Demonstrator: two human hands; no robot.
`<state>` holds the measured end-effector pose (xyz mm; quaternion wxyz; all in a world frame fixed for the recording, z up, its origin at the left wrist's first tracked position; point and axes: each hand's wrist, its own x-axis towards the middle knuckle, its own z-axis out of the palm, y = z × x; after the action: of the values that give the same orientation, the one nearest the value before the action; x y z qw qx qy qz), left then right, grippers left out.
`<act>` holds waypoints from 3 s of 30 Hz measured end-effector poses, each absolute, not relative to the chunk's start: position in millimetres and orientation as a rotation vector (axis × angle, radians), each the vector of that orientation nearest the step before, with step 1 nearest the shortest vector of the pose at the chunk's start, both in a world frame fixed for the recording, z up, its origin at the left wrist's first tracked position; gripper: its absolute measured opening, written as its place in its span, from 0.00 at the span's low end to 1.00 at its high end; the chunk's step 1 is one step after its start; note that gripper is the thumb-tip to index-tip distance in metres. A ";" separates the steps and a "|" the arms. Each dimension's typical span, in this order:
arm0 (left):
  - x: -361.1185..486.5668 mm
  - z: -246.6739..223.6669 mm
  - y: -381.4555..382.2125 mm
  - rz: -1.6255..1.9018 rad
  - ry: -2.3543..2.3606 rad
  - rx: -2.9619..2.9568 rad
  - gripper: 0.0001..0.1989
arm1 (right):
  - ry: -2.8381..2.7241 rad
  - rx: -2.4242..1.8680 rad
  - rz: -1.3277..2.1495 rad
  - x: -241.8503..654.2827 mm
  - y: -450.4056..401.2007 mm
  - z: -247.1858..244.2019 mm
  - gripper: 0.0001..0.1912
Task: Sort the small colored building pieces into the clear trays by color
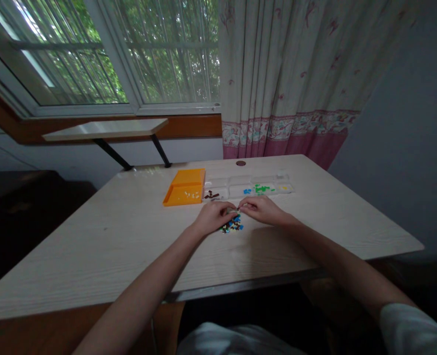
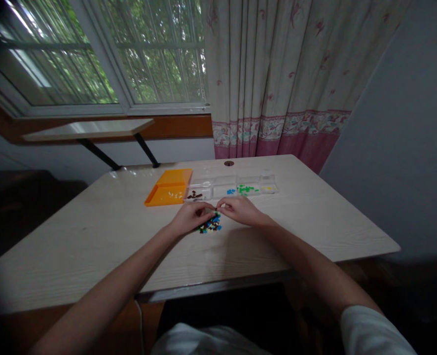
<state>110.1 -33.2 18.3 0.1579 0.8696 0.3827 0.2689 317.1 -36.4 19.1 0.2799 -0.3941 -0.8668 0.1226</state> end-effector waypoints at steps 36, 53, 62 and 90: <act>97.9 18.9 -25.8 1.421 1.203 2.337 0.12 | -2.589 -1.230 0.342 314.5 -33.3 14.2 0.13; 89.6 14.2 -7.8 1.116 1.762 2.174 0.14 | -2.606 -1.179 0.339 316.0 -33.3 12.0 0.14; 86.6 11.0 -1.5 0.921 1.991 2.098 0.15 | -2.591 -1.193 0.322 316.3 -33.5 11.9 0.14; 93.1 8.2 -14.6 0.808 1.433 2.508 0.13 | -2.588 -1.207 0.465 311.9 -35.1 12.9 0.13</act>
<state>93.1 -14.6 8.2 0.0710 0.8340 0.4766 0.2689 311.9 -35.1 12.9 0.1239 -0.4140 -0.8876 0.1596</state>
